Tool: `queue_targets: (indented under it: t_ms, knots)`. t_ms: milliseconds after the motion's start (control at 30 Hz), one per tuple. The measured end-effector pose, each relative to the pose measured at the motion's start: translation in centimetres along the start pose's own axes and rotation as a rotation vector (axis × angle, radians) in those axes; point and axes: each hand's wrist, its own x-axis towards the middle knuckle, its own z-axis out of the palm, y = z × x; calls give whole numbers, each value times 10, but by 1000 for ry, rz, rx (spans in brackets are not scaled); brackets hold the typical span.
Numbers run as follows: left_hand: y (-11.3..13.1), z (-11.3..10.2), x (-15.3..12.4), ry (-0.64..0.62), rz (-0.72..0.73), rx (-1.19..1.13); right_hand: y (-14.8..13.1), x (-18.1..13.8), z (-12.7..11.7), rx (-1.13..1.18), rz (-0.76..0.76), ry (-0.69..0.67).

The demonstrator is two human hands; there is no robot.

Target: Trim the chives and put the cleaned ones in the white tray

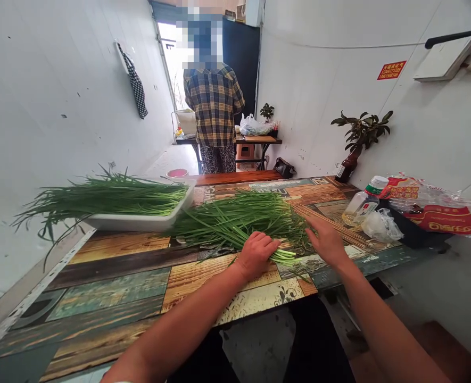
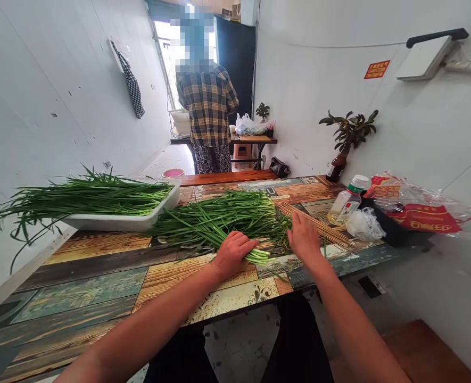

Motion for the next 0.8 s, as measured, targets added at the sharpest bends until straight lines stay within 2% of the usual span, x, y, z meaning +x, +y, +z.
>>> queue_targets:
  t_ms: [67, 133, 200, 367, 533, 667, 800]
  knots:
    - [0, 0, 0, -14, -1, 1, 12, 9, 6, -200, -4, -32]
    - [-1, 2, -1, -18, 4, 0, 23, 22, 17, -291, -11, -128]
    - [-1, 3, -2, -19, 10, 2, 32, 34, 31, -309, -29, -207]
    - [-2, 1, -1, -21, 24, 12, 40, 48, 58, -292, -154, -285]
    - [-1, -1, 1, -43, 18, 12, 42, 46, 58, -269, -245, -313]
    - [-2, 2, -1, -47, 10, 21, 42, 47, 62, -315, -217, -385]
    - [-2, 3, -2, -40, 15, 35, 39, 50, 65, -329, -211, -383]
